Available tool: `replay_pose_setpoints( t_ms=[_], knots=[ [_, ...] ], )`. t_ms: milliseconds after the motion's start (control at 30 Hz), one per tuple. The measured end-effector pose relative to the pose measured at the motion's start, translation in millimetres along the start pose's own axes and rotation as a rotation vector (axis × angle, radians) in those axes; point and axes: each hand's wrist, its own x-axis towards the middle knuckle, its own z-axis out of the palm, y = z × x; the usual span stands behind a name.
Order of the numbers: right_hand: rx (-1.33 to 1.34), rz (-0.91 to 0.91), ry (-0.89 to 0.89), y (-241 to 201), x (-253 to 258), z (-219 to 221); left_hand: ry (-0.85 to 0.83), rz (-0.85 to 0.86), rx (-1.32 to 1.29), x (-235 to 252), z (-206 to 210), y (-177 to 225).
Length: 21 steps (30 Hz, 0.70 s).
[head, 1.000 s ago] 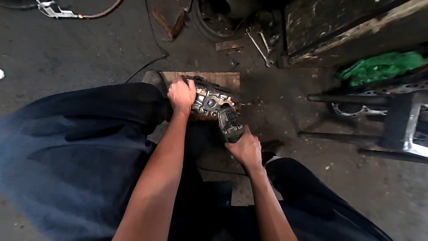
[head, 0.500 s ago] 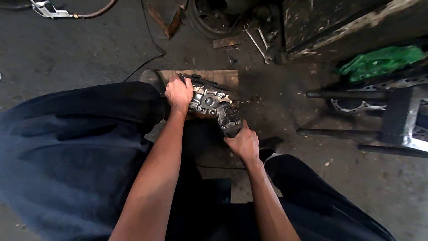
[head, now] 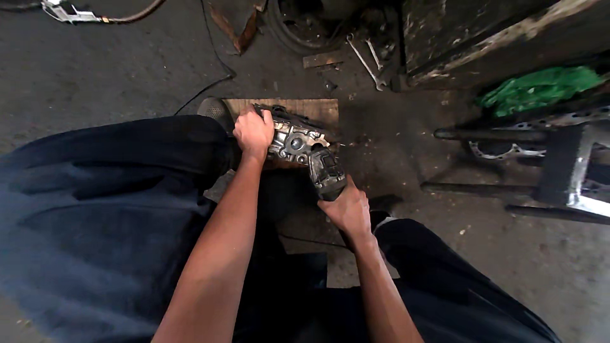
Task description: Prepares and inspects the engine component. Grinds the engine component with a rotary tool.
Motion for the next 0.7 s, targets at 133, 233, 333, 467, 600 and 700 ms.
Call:
replay_pose_setpoints(
  t_ms=[133,233,333,467,600,700],
  knots=[
    [-0.015,0.016,0.011,-1,9,5,0.004,-0.007,0.0,-1,0,1],
    [-0.005,0.005,0.016,3,14,8,0.007,-0.006,0.002,-1,0,0],
    [0.035,-0.008,0.014,9,7,6,0.006,-0.003,0.002,-1,0,2],
    [0.045,-0.011,0.013,7,7,5,0.011,0.0,-0.006,0,1,2],
    [0.024,-0.011,0.024,7,14,6,0.005,-0.004,-0.004,0,0,2],
    [0.034,-0.011,-0.003,6,7,1,-0.002,-0.008,0.007,0,-1,2]
  ],
)
